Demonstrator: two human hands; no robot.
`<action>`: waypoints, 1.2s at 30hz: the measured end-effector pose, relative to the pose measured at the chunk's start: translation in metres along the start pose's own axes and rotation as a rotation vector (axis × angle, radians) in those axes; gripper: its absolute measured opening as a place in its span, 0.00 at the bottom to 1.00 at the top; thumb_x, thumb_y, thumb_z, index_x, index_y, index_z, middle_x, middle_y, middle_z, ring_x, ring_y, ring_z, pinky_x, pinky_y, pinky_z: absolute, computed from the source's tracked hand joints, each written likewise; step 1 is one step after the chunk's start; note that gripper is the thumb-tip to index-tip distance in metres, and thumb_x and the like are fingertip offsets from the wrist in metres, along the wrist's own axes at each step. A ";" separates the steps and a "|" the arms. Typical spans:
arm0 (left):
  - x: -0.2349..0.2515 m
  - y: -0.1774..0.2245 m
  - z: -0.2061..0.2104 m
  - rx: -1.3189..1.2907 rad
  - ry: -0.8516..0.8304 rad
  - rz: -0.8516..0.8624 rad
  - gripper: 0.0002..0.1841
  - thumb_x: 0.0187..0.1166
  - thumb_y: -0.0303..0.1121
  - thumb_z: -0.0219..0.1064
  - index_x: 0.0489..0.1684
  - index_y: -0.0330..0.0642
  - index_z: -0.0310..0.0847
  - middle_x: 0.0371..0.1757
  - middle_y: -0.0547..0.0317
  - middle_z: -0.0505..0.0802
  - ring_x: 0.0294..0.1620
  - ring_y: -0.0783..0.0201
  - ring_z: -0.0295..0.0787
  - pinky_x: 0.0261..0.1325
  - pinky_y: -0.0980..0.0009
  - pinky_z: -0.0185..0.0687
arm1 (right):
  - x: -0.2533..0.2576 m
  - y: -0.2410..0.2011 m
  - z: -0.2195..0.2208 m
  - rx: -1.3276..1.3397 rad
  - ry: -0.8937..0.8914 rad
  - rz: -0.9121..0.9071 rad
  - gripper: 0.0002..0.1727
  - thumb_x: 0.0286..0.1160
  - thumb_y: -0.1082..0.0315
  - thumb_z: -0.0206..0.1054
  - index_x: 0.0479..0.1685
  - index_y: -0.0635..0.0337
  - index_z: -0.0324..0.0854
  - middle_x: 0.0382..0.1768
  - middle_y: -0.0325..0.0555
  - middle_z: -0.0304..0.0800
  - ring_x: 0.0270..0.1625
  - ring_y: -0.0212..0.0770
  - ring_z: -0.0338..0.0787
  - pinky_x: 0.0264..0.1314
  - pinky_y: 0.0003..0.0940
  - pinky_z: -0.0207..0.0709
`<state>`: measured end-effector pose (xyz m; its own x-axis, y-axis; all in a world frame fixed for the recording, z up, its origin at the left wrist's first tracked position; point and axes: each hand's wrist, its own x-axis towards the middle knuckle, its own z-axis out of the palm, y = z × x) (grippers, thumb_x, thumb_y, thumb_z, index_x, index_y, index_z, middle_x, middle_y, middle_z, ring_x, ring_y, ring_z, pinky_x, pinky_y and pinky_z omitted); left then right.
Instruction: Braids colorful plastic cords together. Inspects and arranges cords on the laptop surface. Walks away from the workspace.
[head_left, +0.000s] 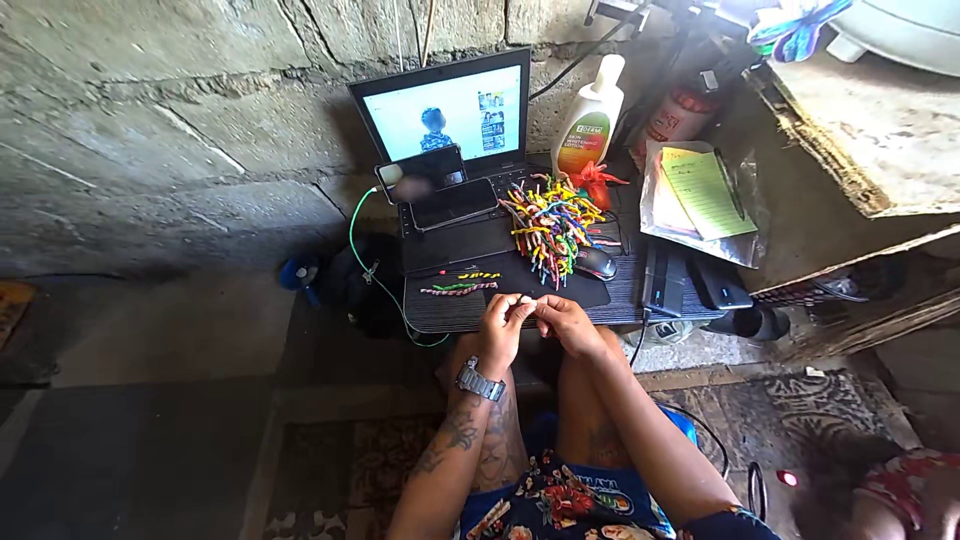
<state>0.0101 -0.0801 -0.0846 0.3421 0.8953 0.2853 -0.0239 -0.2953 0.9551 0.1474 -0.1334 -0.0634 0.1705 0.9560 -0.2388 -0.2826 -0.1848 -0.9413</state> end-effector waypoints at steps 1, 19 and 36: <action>0.001 0.002 0.000 -0.008 0.017 -0.025 0.08 0.77 0.24 0.70 0.45 0.26 0.86 0.45 0.51 0.92 0.47 0.71 0.89 0.55 0.75 0.85 | 0.000 0.000 0.000 -0.029 0.013 -0.023 0.11 0.86 0.71 0.60 0.33 0.59 0.81 0.16 0.28 0.80 0.18 0.21 0.76 0.25 0.17 0.71; 0.005 0.008 -0.008 -0.382 0.001 -0.186 0.04 0.74 0.18 0.66 0.40 0.32 0.80 0.39 0.63 0.90 0.44 0.74 0.88 0.55 0.73 0.86 | 0.005 0.009 0.003 -0.031 0.025 -0.190 0.06 0.86 0.69 0.58 0.46 0.60 0.79 0.35 0.35 0.92 0.36 0.29 0.92 0.44 0.28 0.88; -0.006 0.031 0.003 -0.220 0.001 -0.278 0.14 0.86 0.25 0.58 0.59 0.20 0.78 0.49 0.43 0.90 0.45 0.66 0.88 0.55 0.68 0.85 | -0.001 0.002 0.000 0.098 0.178 -0.245 0.06 0.82 0.77 0.56 0.52 0.61 0.72 0.41 0.38 0.94 0.32 0.26 0.90 0.34 0.21 0.84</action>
<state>0.0105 -0.0957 -0.0568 0.3631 0.9317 0.0115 -0.1319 0.0391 0.9905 0.1463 -0.1346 -0.0650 0.4050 0.9127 -0.0544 -0.3012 0.0770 -0.9505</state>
